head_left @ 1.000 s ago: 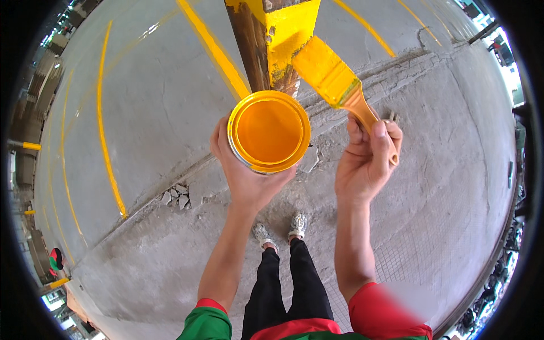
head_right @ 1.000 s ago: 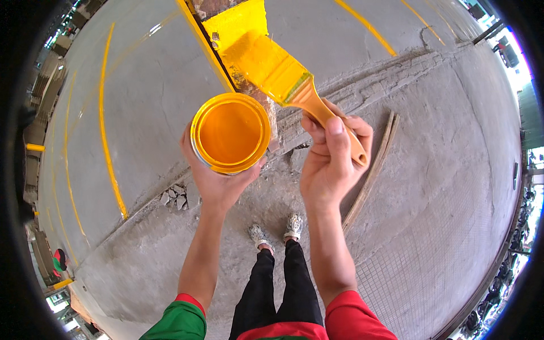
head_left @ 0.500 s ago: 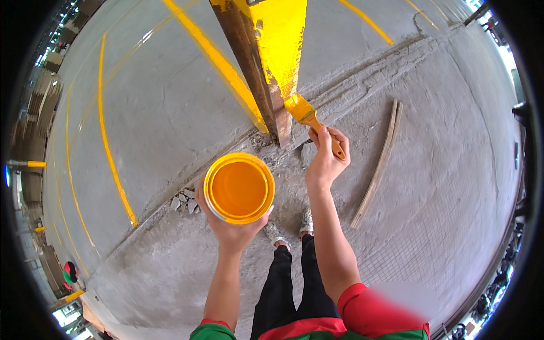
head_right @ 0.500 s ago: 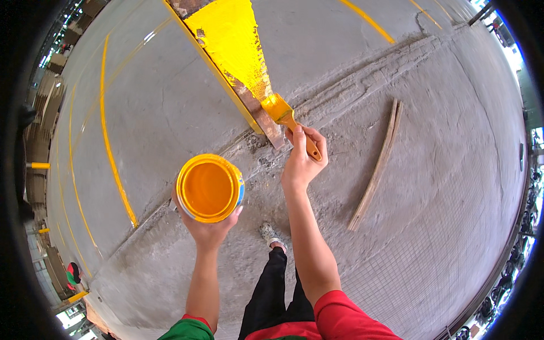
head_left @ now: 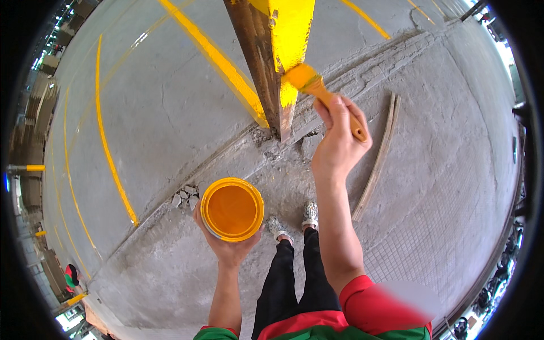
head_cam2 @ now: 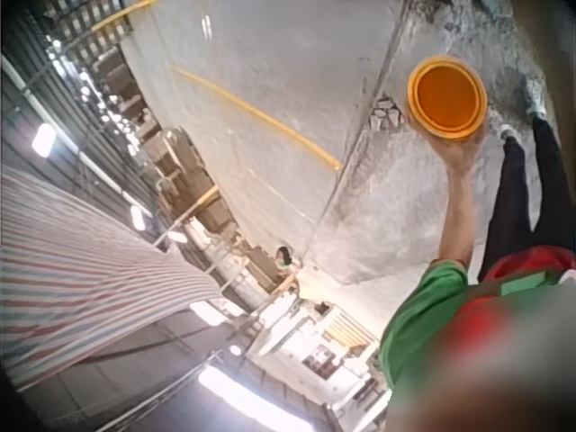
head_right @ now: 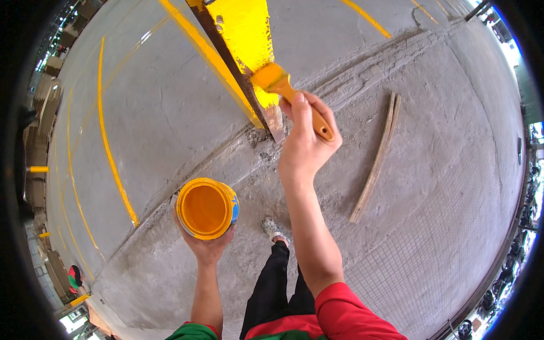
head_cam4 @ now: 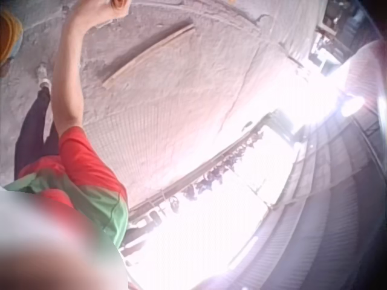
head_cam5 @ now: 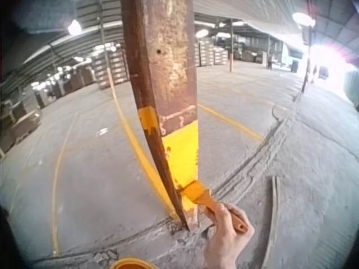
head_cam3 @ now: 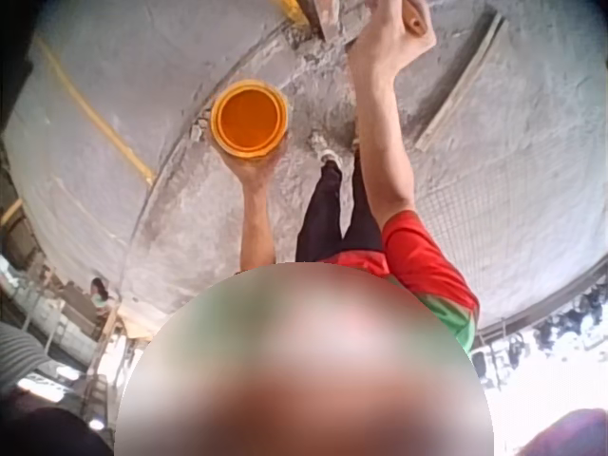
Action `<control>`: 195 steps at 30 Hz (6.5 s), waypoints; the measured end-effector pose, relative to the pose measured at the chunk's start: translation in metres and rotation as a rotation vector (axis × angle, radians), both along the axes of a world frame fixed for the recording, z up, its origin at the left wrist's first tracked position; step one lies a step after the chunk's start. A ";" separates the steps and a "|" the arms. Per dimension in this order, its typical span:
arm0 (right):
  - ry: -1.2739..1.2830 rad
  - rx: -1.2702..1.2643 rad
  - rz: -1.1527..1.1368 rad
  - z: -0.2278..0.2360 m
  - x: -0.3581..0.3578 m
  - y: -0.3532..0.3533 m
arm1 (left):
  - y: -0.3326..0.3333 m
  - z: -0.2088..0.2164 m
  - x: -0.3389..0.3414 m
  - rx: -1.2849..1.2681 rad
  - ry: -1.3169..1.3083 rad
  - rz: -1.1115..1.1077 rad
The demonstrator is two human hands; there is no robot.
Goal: The person paints a metal pole yellow using a brush and a paint can. They repeatedly dip the brush into the can and apply paint to the pole, working from the base upward.
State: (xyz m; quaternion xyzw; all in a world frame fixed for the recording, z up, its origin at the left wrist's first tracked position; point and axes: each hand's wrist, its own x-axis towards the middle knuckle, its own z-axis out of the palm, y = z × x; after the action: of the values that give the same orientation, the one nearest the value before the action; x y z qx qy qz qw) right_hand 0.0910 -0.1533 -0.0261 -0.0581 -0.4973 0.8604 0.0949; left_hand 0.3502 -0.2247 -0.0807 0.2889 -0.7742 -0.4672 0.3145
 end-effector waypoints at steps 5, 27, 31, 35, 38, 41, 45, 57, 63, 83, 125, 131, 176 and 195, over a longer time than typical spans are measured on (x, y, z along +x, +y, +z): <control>0.207 -0.180 -0.023 0.056 0.001 0.004 | -0.001 -0.001 0.005 -0.082 -0.102 0.011; -0.247 0.098 -0.035 -0.135 0.001 0.010 | -0.017 -0.012 0.027 -0.401 -0.118 -0.026; -0.287 0.203 -0.029 -0.142 0.008 0.012 | -0.012 -0.018 0.026 -0.308 -0.100 0.017; -0.232 0.094 -0.008 -0.098 0.005 -0.002 | -0.008 -0.019 0.020 -0.132 -0.016 -0.004; -0.100 -0.036 -0.031 -0.042 0.004 -0.007 | -0.006 -0.016 0.015 -0.004 0.071 -0.001; 0.012 -0.152 -0.029 0.013 0.005 -0.005 | -0.004 -0.008 0.013 -0.218 -0.060 0.030; 0.179 -0.241 0.014 0.061 0.015 0.002 | 0.000 -0.001 0.010 -0.147 -0.086 0.051; 0.000 -0.332 -0.026 -0.009 -0.021 -0.007 | 0.008 0.005 0.003 0.111 0.102 0.004; -0.189 -0.019 -0.039 -0.054 -0.011 0.008 | 0.011 0.002 0.003 0.093 0.129 -0.044; 0.186 -0.479 0.000 0.059 0.028 0.001 | 0.009 0.009 0.008 -0.168 -0.058 0.023; 1.613 1.376 0.222 0.098 -0.001 0.033 | -0.022 -0.032 0.039 0.003 0.138 0.057; 1.654 1.399 0.101 0.114 -0.009 0.036 | -0.021 -0.032 0.037 0.044 0.130 0.065; 1.631 1.373 0.453 0.105 -0.005 0.038 | -0.026 -0.026 0.053 -0.006 0.117 0.050; 1.661 1.285 0.332 0.109 -0.043 0.064 | -0.009 -0.029 0.042 0.046 0.137 0.013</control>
State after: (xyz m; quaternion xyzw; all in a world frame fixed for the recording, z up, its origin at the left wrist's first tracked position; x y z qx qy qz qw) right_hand 0.0481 -0.0892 0.0833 0.6771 -0.6393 0.2082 0.2990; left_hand 0.3925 -0.2337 -0.1100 0.2685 -0.7380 -0.5016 0.3627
